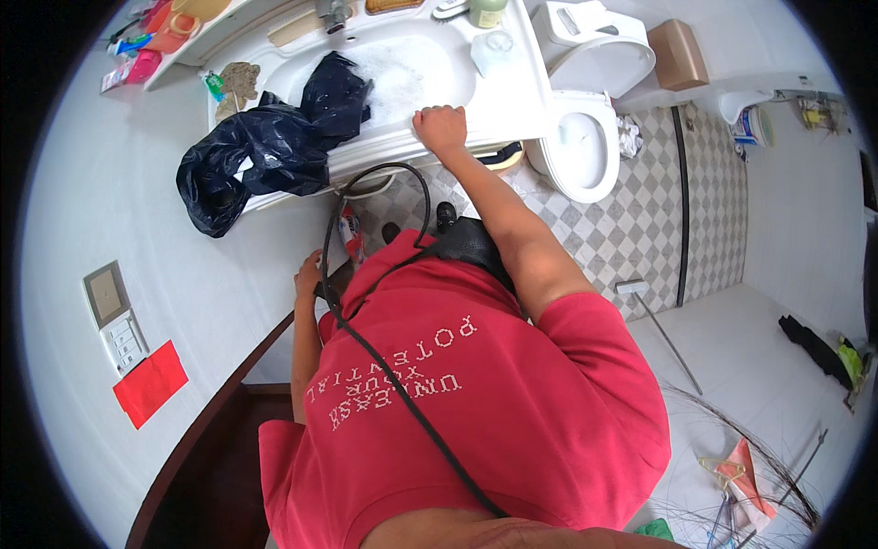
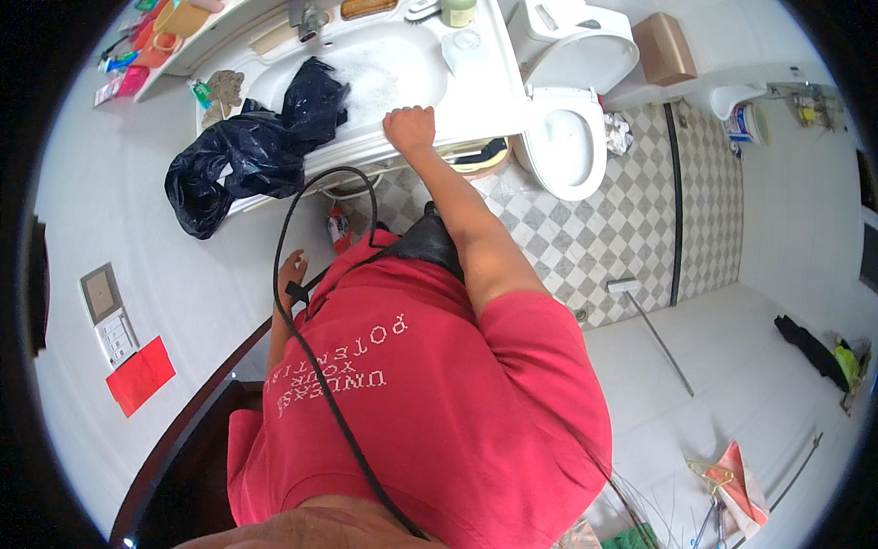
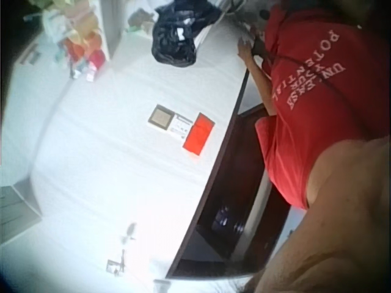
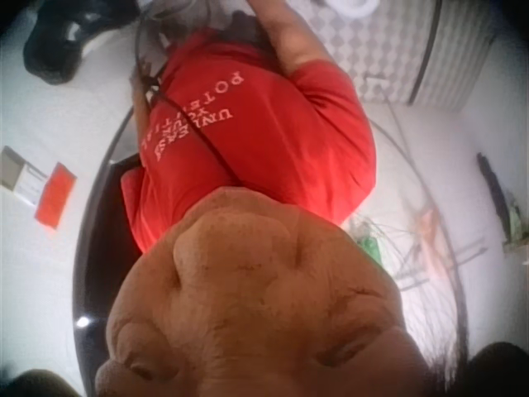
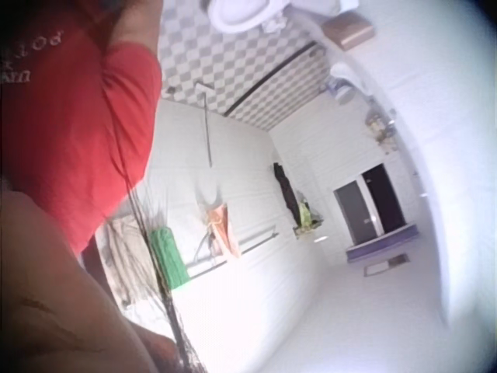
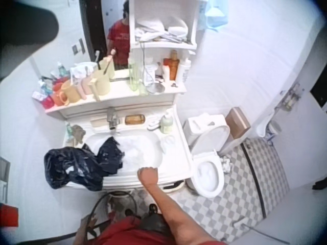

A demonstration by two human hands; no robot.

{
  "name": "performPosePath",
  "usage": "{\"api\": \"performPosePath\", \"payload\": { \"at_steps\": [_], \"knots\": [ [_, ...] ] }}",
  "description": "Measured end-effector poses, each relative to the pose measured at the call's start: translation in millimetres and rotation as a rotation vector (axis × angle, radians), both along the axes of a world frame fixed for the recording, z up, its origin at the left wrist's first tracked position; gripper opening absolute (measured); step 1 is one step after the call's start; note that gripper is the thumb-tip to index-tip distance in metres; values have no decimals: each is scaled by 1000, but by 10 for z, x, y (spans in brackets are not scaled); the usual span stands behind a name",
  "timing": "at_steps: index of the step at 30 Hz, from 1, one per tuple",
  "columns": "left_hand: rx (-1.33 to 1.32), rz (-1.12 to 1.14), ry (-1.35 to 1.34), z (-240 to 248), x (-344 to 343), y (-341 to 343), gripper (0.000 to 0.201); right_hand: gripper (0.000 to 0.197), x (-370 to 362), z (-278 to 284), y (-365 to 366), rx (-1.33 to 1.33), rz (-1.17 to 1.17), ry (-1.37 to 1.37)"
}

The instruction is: The person washes a garment in a bathroom sink by scrubbing it with a brush and soap, then rinses the garment and their hands under running water from the faucet.

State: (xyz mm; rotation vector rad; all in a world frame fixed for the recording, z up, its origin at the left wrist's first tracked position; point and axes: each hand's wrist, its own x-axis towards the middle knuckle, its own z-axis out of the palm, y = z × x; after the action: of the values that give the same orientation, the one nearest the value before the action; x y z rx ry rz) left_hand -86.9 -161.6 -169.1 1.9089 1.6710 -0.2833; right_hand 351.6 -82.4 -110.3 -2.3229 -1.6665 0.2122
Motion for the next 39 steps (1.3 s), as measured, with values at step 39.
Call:
{"api": "performPosePath", "payload": {
  "at_steps": [39],
  "knots": [
    [-151,229,-204,-843,-633,-871,39,33,13,-37,1,147,1,-218]
  ]
}}
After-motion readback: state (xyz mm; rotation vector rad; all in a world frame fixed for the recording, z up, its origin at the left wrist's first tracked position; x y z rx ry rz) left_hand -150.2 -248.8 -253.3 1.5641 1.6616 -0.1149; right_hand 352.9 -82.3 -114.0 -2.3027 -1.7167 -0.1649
